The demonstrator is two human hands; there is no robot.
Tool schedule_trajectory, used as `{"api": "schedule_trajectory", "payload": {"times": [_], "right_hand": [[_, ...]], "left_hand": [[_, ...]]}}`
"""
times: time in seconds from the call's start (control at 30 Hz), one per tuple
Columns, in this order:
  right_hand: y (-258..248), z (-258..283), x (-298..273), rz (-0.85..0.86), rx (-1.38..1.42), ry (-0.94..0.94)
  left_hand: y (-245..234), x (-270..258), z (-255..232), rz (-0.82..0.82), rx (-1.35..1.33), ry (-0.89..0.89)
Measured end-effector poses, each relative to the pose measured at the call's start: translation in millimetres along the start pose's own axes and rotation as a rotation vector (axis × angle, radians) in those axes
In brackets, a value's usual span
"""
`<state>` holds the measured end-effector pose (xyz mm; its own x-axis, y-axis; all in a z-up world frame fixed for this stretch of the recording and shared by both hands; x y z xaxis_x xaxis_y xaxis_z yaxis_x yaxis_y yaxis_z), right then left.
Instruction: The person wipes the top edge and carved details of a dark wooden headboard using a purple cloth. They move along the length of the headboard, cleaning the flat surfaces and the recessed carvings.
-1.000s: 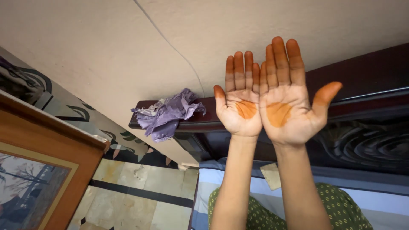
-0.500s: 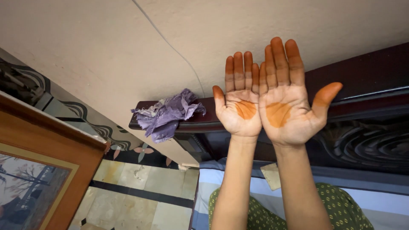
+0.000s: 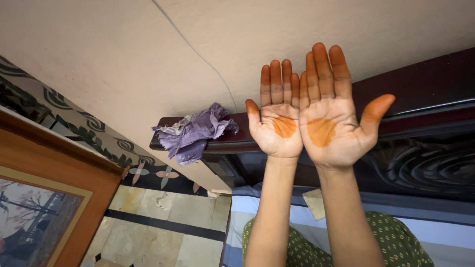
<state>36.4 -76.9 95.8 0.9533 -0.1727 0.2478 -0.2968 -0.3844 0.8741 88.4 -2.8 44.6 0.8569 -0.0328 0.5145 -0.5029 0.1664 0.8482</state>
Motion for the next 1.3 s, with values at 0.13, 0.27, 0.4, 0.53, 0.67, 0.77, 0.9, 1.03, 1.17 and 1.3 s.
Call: {"api": "schedule_trajectory", "payload": {"times": [0.13,0.27,0.4,0.53,0.67,0.77,0.9,1.03,1.17,1.3], "right_hand": [[-1.6,1.4,0.1,0.000,0.002,0.001],[0.8,0.0,0.6,0.033,-0.048,0.031],[1.3,-1.3,-0.6,0.014,-0.040,0.025],[-1.5,-0.2,0.4,0.015,-0.017,0.018],[-2.1,11.1,1.8,0.245,-0.283,0.033],[2.2,-0.2,-9.0,0.647,-0.889,0.042],[-20.2,-1.1,-12.0,0.580,-0.982,-0.012],[-47.1,-29.2,-26.3,0.434,-1.194,-0.134],[-87.8,-97.0,-34.1,0.370,-2.055,-0.096],[-107.7,-170.1,-52.4,0.718,-2.598,-0.439]], "left_hand": [[3.2,-0.1,0.6,0.014,-0.019,-0.008],[2.8,0.8,0.1,-0.063,0.095,0.012],[4.6,0.8,1.0,-0.116,0.146,0.013],[6.9,2.3,1.7,-0.124,0.171,0.001],[3.1,4.2,4.0,-0.149,0.185,-0.040],[-0.8,1.4,0.6,-0.157,0.204,-0.049],[5.8,-15.8,-33.6,-0.017,0.134,-0.016],[22.4,-66.5,-131.6,0.070,0.584,0.163],[28.0,-106.3,-248.7,-0.235,1.132,0.531],[36.9,-123.6,-322.3,-0.513,1.528,0.654]]}}
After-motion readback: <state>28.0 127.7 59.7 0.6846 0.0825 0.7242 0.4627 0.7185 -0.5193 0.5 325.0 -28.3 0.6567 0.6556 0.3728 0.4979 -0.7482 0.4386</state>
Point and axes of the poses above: each hand's wrist, its own x-axis towards the middle knuckle, its own y-axis out of the palm, z = x × y, the point moved 10 cm from there along x, towards the middle knuckle, and after that the axes turned 5 degrees about x, right-handed, at the moved point
